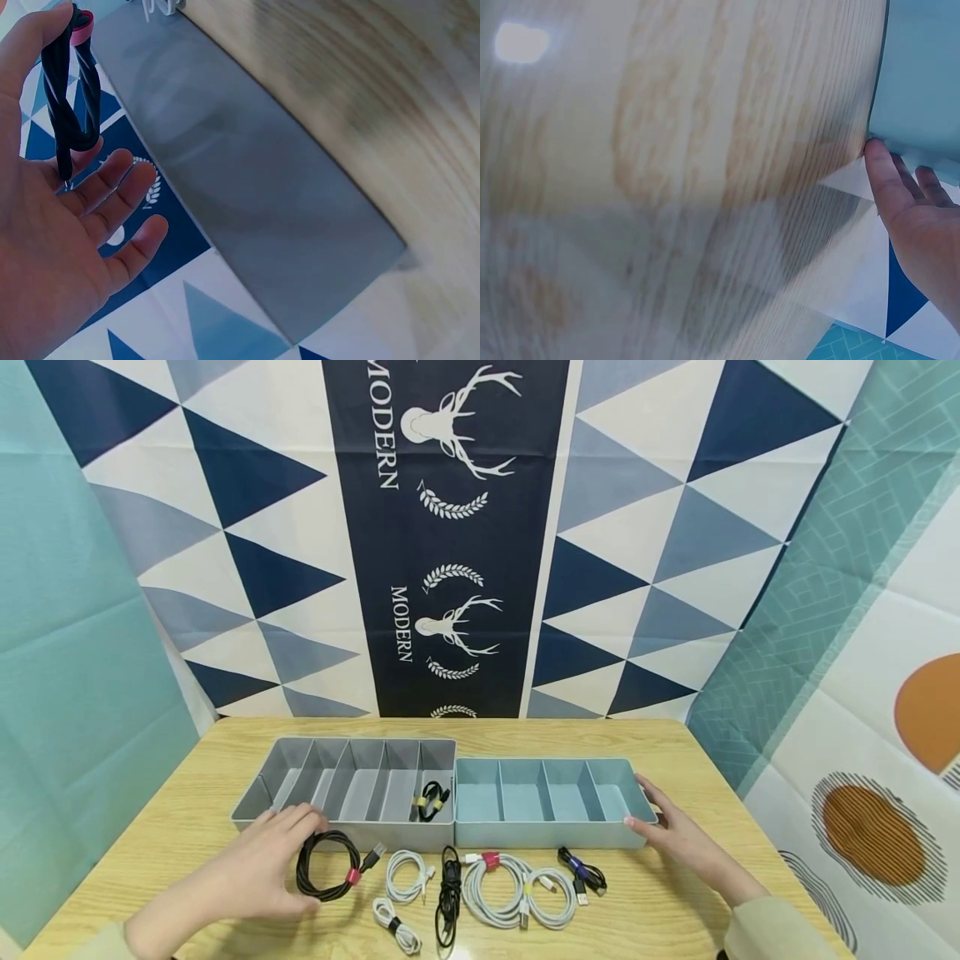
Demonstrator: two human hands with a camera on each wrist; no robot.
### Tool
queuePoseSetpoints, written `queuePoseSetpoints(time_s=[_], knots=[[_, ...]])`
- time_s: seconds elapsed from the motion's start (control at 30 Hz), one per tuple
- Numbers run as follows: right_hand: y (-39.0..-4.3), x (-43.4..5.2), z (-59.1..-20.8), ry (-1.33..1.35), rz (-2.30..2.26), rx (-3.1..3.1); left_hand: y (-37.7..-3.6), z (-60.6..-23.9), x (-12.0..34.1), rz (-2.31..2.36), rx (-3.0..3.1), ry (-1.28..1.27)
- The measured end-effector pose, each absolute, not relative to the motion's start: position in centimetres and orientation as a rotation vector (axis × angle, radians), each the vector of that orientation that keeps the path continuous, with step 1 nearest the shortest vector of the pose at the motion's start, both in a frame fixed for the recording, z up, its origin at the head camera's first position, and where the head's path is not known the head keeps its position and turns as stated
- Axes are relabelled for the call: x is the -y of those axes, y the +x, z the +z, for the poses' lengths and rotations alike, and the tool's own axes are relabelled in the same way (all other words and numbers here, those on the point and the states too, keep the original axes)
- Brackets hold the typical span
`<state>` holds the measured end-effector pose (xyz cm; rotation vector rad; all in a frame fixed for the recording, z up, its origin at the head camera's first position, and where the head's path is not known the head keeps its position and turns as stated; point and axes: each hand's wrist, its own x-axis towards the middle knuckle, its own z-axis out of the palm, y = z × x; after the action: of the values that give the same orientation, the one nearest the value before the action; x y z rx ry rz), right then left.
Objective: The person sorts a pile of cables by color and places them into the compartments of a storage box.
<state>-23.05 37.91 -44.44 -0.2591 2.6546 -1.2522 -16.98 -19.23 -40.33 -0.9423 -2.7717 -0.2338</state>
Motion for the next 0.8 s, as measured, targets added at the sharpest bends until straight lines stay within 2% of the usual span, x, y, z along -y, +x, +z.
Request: queuePoseSetpoints(time_s=[0.8], knots=[[-22.9,-37.9,-44.3,-0.231,-1.259,-2.635,-18.4,-36.1,18.8,-0.093,2.723,-0.951]])
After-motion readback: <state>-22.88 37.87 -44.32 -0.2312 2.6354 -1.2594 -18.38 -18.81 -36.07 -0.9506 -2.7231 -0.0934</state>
